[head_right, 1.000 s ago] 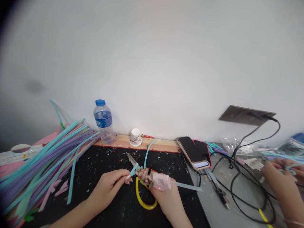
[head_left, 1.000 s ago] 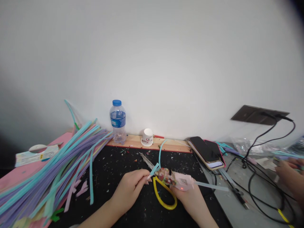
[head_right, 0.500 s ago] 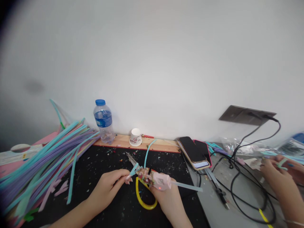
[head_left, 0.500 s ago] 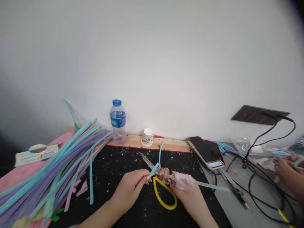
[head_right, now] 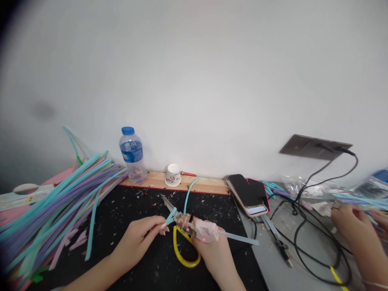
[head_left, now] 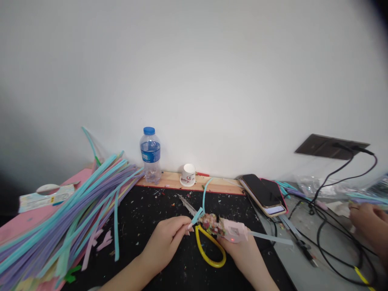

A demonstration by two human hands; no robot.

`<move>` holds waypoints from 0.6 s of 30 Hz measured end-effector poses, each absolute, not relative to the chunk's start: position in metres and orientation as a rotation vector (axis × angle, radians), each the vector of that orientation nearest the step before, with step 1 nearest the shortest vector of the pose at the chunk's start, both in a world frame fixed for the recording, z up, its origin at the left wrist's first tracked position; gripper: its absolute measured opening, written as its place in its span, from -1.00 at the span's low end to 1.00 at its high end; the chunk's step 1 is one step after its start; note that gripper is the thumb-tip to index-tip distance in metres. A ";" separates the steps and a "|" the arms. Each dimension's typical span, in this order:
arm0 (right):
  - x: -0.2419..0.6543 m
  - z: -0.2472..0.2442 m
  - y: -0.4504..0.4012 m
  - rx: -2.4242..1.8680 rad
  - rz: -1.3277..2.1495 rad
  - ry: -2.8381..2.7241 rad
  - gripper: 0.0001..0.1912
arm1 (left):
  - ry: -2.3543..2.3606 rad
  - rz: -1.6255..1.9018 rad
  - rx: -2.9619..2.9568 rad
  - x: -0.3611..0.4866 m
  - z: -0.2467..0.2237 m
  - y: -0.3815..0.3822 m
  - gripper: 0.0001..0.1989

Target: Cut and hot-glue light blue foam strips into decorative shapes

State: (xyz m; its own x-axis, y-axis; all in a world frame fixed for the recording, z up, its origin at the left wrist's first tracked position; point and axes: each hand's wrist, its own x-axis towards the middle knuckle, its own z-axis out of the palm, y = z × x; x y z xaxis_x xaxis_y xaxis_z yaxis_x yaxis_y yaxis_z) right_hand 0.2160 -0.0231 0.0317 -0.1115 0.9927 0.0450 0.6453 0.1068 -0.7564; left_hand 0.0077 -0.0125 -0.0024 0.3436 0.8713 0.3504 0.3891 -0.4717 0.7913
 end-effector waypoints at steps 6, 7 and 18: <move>0.216 0.032 -0.024 -1.606 0.749 -1.820 -0.84 | 1.099 1.043 1.958 0.009 0.000 -0.014 -0.79; 0.216 0.031 -0.024 -1.603 0.742 -1.822 -0.85 | 1.102 1.048 1.941 0.009 0.001 -0.014 -0.78; 0.220 0.028 -0.022 -1.612 0.660 -1.866 -0.86 | 1.104 1.035 1.786 0.010 0.004 -0.012 -0.76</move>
State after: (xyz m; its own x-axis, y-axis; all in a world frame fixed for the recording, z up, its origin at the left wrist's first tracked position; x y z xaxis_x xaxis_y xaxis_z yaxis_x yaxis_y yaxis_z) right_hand 0.2197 -0.0218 0.0275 -0.1011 0.9891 0.1072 0.7017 0.1472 -0.6970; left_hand 0.0102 -0.0122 0.0037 0.2915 0.9276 0.2336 0.2928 -0.3190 0.9014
